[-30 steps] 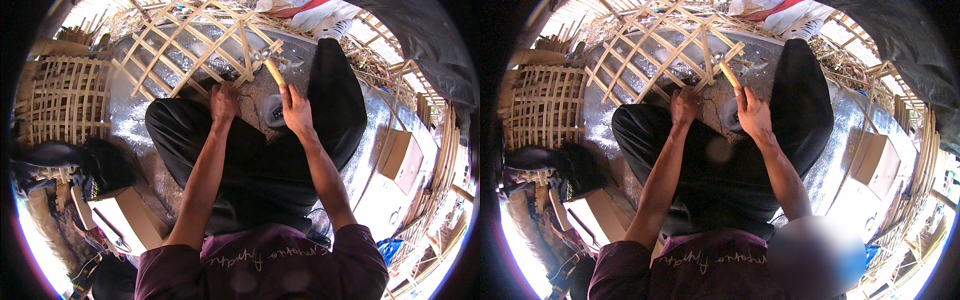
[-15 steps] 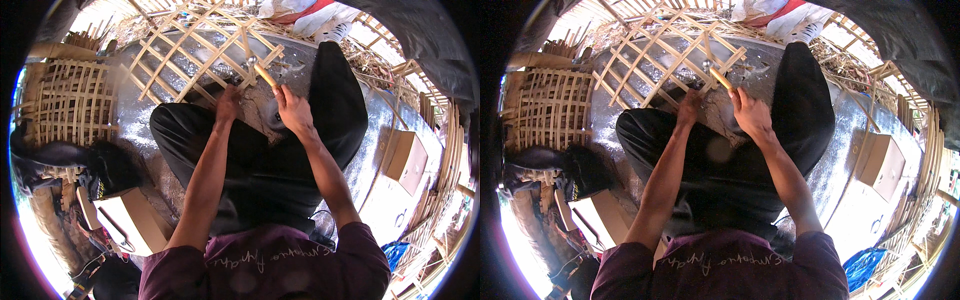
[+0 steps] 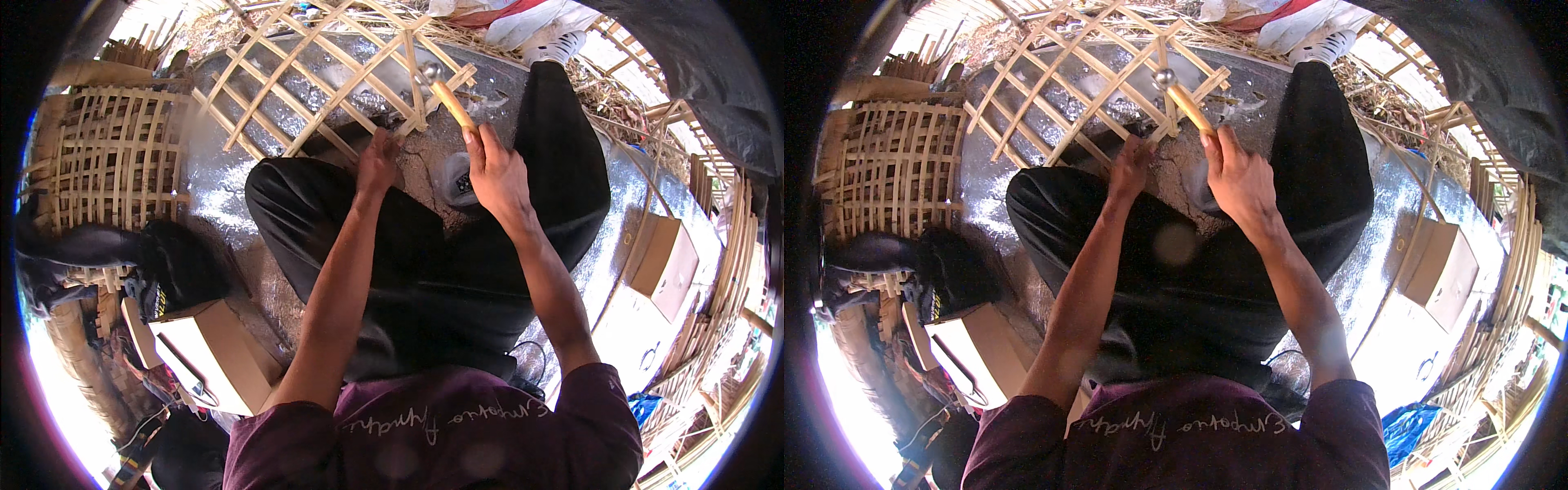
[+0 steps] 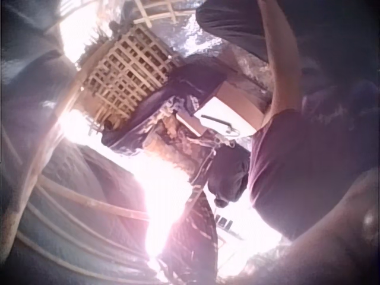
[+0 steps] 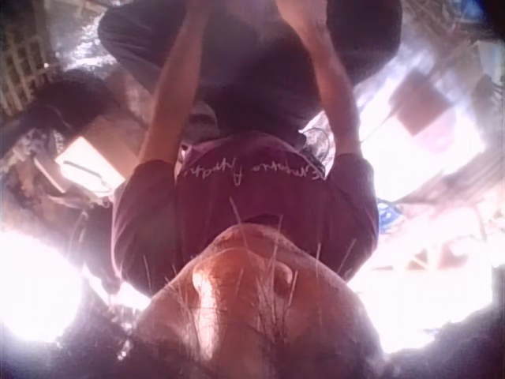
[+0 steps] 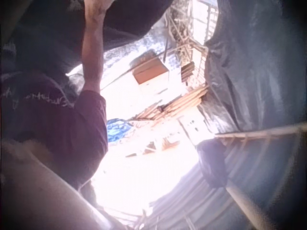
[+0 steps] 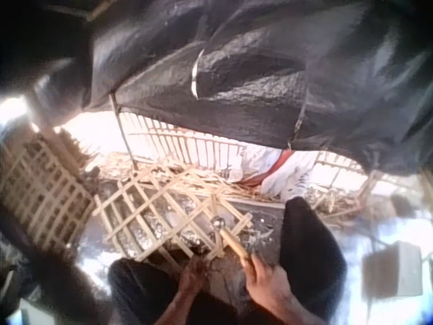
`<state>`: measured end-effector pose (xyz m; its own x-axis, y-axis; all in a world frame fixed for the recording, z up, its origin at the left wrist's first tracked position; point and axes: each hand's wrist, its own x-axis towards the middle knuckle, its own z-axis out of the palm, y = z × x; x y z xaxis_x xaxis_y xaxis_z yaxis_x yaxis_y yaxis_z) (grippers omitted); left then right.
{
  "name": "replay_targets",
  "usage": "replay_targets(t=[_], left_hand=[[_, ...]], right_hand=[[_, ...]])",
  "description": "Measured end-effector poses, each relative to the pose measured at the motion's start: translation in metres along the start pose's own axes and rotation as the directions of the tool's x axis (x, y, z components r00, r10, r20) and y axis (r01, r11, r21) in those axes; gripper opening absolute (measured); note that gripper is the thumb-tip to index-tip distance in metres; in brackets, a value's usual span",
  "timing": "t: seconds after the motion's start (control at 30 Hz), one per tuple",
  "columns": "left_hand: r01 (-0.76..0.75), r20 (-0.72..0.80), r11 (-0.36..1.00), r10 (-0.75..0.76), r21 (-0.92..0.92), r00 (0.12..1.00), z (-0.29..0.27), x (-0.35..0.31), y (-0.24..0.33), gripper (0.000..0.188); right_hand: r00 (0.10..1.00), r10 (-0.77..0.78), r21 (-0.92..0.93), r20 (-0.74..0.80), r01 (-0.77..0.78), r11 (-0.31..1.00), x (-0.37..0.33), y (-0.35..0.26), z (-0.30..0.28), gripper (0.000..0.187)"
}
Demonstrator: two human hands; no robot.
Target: The person assembles a wooden lattice by placing nails into the joints and hammering them in with a small hammer.
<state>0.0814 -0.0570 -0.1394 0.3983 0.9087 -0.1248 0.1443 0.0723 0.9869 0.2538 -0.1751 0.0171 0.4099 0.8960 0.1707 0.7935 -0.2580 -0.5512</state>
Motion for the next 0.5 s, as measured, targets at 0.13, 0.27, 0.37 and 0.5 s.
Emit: replay_targets(t=[0.13,0.27,0.37,0.5], left_hand=[[-0.038,-0.002,0.956,0.04,0.291,0.999,0.005,-0.002,0.01,0.016],[0.013,-0.026,0.996,-0.01,0.093,1.0,0.005,0.006,-0.003,0.014],[-0.076,-0.027,0.904,0.096,0.42,0.995,0.003,-0.006,-0.004,0.013],[-0.074,-0.056,0.927,0.101,0.367,0.993,0.004,-0.009,0.031,0.014]], right_hand=[[1.0,-0.018,-0.026,0.017,0.018,1.0,-0.006,0.003,0.008,0.021],[0.998,-0.013,-0.148,0.057,0.022,0.989,-0.007,0.018,0.023,0.022],[0.991,-0.117,-0.124,-0.058,0.11,0.986,0.015,-0.011,-0.013,0.021],[0.982,-0.076,0.313,-0.175,0.128,0.941,0.029,-0.062,-0.068,0.018]])
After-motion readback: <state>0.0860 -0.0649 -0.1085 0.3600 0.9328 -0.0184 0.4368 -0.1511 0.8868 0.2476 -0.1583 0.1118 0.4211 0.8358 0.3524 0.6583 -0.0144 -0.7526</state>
